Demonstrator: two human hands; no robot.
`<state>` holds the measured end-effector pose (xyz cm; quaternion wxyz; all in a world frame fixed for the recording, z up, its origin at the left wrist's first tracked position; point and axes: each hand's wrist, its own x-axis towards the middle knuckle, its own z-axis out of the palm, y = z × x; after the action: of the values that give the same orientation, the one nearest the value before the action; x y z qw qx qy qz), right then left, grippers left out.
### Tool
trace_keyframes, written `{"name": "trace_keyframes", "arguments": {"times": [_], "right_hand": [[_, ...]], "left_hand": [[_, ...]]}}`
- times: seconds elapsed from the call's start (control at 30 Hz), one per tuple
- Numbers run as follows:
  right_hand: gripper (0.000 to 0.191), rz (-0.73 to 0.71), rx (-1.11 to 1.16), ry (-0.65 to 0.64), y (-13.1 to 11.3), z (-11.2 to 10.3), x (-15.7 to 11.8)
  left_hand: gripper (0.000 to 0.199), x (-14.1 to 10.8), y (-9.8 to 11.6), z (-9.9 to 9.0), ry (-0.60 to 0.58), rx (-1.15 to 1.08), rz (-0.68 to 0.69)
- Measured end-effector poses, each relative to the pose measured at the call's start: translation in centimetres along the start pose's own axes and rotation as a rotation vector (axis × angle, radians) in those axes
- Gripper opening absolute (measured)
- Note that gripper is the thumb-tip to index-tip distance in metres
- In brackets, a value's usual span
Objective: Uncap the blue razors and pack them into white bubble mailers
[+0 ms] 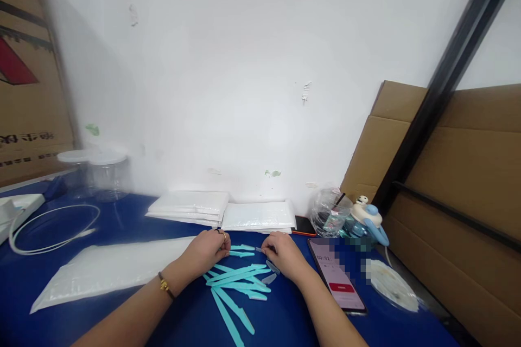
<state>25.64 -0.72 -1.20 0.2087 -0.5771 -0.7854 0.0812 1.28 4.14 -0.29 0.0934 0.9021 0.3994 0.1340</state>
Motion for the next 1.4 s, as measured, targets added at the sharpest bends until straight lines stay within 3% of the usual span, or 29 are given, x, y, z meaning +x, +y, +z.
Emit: {"name": "trace_keyframes", "arguments": {"times": [0.4,0.63,1.4], "right_hand": [[0.015,-0.030,0.021,0.002,0.1,-0.2,-0.4],[0.016,-0.069,-0.017,0.003,-0.3,-0.4,-0.7],[0.015,-0.049,-0.011,-0.004,-1.3,0.0,-0.5]], "left_hand": [[0.025,-0.2,1.2,-0.9,-0.040,0.268,0.249],[0.022,0.1,1.3,-0.5,0.005,0.252,0.245],[0.018,0.2,1.2,-0.4,-0.016,0.250,0.196]]}}
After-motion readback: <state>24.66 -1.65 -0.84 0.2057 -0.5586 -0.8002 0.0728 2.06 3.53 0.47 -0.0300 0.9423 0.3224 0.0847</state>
